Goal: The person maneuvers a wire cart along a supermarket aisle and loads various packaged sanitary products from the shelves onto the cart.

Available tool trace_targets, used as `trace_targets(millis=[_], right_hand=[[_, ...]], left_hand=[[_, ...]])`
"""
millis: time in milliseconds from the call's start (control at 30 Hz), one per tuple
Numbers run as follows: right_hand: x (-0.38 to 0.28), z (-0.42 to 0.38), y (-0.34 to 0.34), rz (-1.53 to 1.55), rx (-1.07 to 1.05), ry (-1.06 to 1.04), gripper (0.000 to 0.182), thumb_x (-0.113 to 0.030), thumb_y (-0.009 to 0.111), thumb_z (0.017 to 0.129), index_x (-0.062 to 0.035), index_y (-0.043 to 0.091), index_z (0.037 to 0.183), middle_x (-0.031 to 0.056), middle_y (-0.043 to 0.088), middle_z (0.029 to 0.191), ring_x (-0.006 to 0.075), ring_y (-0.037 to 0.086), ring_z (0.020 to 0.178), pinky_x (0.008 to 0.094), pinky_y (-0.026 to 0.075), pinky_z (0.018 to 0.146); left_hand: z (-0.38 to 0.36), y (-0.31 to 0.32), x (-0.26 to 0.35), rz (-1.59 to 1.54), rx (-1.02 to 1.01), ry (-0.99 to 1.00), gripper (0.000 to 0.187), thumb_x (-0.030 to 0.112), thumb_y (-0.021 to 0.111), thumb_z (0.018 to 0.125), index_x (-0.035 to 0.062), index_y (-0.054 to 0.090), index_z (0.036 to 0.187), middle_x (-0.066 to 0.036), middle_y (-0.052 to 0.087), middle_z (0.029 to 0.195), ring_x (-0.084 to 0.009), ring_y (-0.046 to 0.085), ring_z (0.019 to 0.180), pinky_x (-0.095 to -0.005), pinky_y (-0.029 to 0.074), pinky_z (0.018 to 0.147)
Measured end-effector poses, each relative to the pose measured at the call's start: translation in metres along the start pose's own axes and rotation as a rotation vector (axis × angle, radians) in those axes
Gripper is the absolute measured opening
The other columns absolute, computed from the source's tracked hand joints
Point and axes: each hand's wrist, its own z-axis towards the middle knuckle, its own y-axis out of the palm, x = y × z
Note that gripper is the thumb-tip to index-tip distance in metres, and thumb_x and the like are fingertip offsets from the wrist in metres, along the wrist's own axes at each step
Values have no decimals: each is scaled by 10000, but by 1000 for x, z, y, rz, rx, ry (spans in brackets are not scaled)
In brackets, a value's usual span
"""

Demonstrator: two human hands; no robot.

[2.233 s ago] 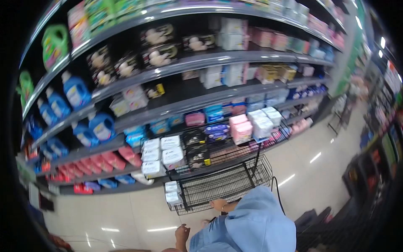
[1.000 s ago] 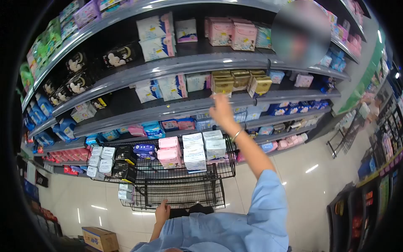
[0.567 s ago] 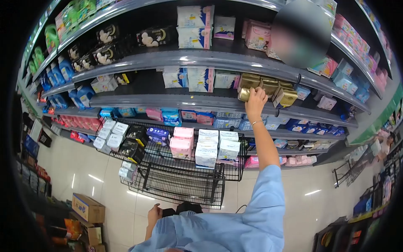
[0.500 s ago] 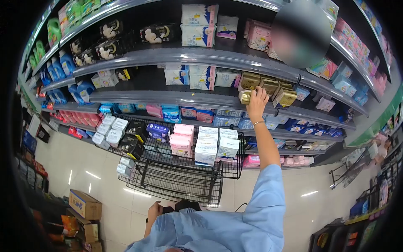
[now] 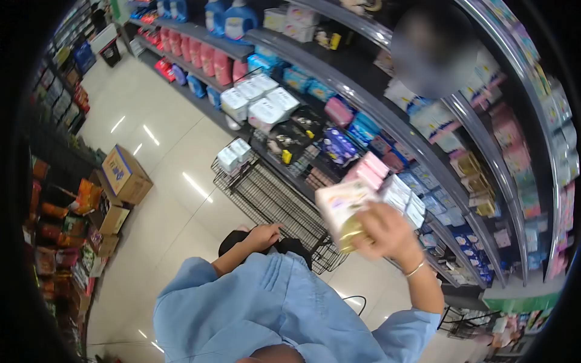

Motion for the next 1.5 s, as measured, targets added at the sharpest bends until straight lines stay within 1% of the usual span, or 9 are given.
trace_targets(millis=[133, 200, 333, 400, 567, 800, 1067, 1200, 1500], right_hand=[[-58, 60, 88, 332, -55, 57, 427, -260, 734, 669, -59, 592, 1018, 161, 581, 1022, 304, 593, 902, 359, 504, 737], [-67, 86, 141, 200, -35, -172, 412, -284, 745, 701, -38, 583, 990, 166, 553, 1076, 320, 587, 924, 369, 501, 751], [-105, 117, 237, 620, -165, 433, 517, -213, 733, 750, -9, 474, 1148, 190, 492, 1149, 377, 505, 1060, 385, 463, 841], [-108, 107, 287, 739, -238, 478, 568, -193, 726, 762, 3, 432, 1207, 189, 472, 1178, 336, 483, 1095, 373, 409, 923], [-101, 97, 367, 1031, -525, 673, 613, -148, 679, 804, 15, 369, 1308, 153, 452, 1234, 226, 444, 1164, 341, 366, 979], [-19, 74, 541, 739, -273, 720, 577, -162, 629, 817, -12, 375, 1313, 202, 439, 1243, 332, 417, 1165, 398, 317, 1009], [51, 98, 666, 421, -393, 649, 677, -49, 648, 773, -36, 314, 1362, 234, 370, 1230, 393, 404, 1136, 422, 320, 996], [71, 105, 706, 392, -307, 530, 706, 0, 646, 753, -47, 308, 1371, 240, 364, 1215, 394, 405, 1128, 426, 322, 994], [86, 109, 747, 377, -302, 467, 697, 22, 653, 745, -64, 329, 1356, 216, 373, 1189, 378, 386, 1127, 425, 315, 991]], left_hand=[[-7, -49, -6, -475, 114, -79, 346, 175, 554, 850, 2, 526, 1149, -181, 649, 945, -282, 640, 861, -348, 497, 769], [-14, -62, -20, -903, 155, -250, 371, 156, 548, 872, 5, 513, 1209, -115, 610, 1100, -187, 593, 964, -297, 463, 841], [-41, -85, -57, -1414, 310, -447, 329, 172, 515, 910, 32, 518, 1208, -69, 579, 1149, -153, 547, 1053, -295, 445, 884], [-57, -90, -74, -1600, 423, -550, 310, 197, 507, 921, 39, 526, 1187, -62, 581, 1127, -147, 556, 1038, -303, 455, 877], [-79, -71, -107, -1673, 840, -961, 403, 154, 457, 911, 19, 335, 1270, -111, 554, 1009, -187, 582, 929, -311, 479, 842], [-99, -26, -130, -1681, 1167, -1081, 453, 175, 456, 903, -37, 294, 1268, -171, 529, 1126, -251, 573, 1025, -330, 456, 904], [-162, 55, -158, -1732, 1581, -1307, 369, 165, 474, 900, -32, 407, 1205, -175, 546, 1084, -272, 570, 1026, -357, 477, 906], [-164, 77, -165, -1774, 1671, -1258, 343, 153, 473, 896, -23, 428, 1187, -168, 555, 1054, -273, 571, 1019, -372, 467, 922], [-128, 104, -158, -1848, 1456, -1239, 216, 124, 467, 888, 7, 459, 1069, -153, 570, 1040, -269, 579, 1009, -376, 455, 919]])
